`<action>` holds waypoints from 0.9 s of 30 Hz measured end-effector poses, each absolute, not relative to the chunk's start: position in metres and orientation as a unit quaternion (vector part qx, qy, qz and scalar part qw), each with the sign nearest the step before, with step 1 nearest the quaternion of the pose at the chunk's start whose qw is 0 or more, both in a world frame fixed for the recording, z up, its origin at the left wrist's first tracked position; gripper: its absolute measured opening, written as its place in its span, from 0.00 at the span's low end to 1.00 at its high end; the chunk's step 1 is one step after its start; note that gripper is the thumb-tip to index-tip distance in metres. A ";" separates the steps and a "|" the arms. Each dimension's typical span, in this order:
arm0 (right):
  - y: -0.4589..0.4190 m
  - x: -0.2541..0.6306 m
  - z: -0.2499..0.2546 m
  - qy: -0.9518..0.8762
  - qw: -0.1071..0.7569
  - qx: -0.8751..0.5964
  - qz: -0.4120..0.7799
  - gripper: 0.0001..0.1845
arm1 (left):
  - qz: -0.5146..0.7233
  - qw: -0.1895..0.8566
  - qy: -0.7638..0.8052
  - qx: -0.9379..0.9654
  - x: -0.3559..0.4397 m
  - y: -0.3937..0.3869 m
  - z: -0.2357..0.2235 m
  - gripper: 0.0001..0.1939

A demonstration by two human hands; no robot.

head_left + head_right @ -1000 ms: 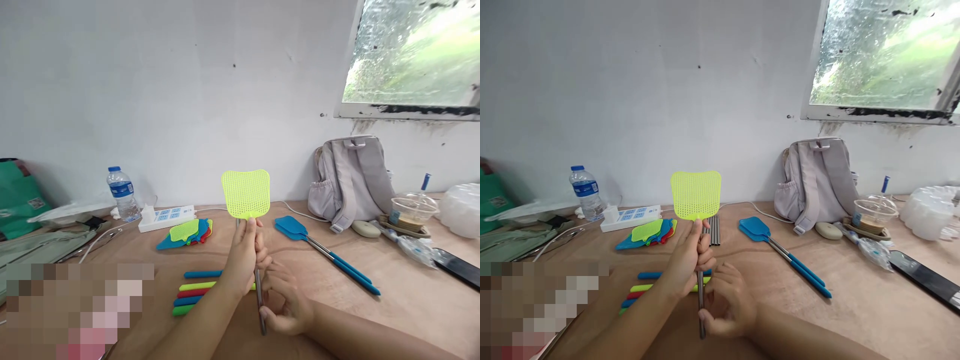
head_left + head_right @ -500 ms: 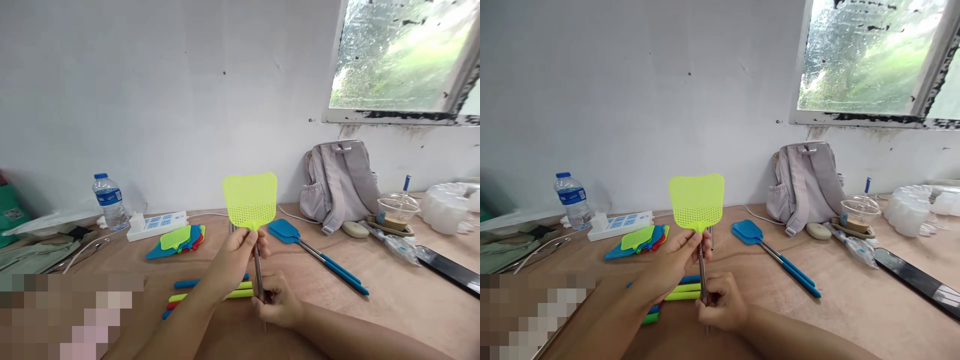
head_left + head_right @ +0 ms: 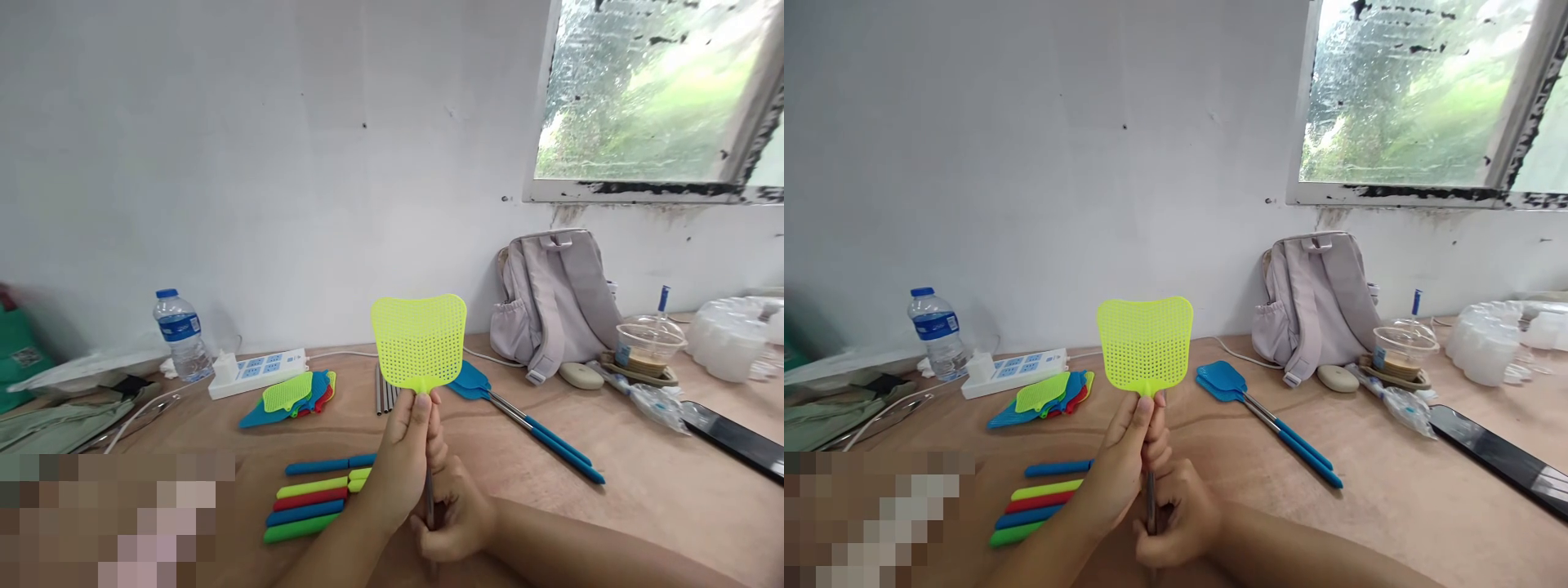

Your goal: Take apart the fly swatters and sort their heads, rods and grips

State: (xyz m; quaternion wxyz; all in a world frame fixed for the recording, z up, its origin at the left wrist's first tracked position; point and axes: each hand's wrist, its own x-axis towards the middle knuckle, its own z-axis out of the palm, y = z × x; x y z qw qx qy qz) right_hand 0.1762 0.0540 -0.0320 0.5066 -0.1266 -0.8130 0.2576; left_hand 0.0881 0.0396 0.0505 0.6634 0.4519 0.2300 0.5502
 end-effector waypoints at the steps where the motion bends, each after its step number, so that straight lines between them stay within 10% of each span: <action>1: 0.054 0.176 -0.031 -0.816 0.506 -0.121 0.252 0.12 | 0.551 0.667 0.230 0.445 0.088 0.039 0.050 0.19; 27: 0.046 0.185 -0.034 -0.795 0.535 -0.214 0.191 0.11 | 0.607 0.585 0.216 0.492 0.067 0.039 0.091 0.12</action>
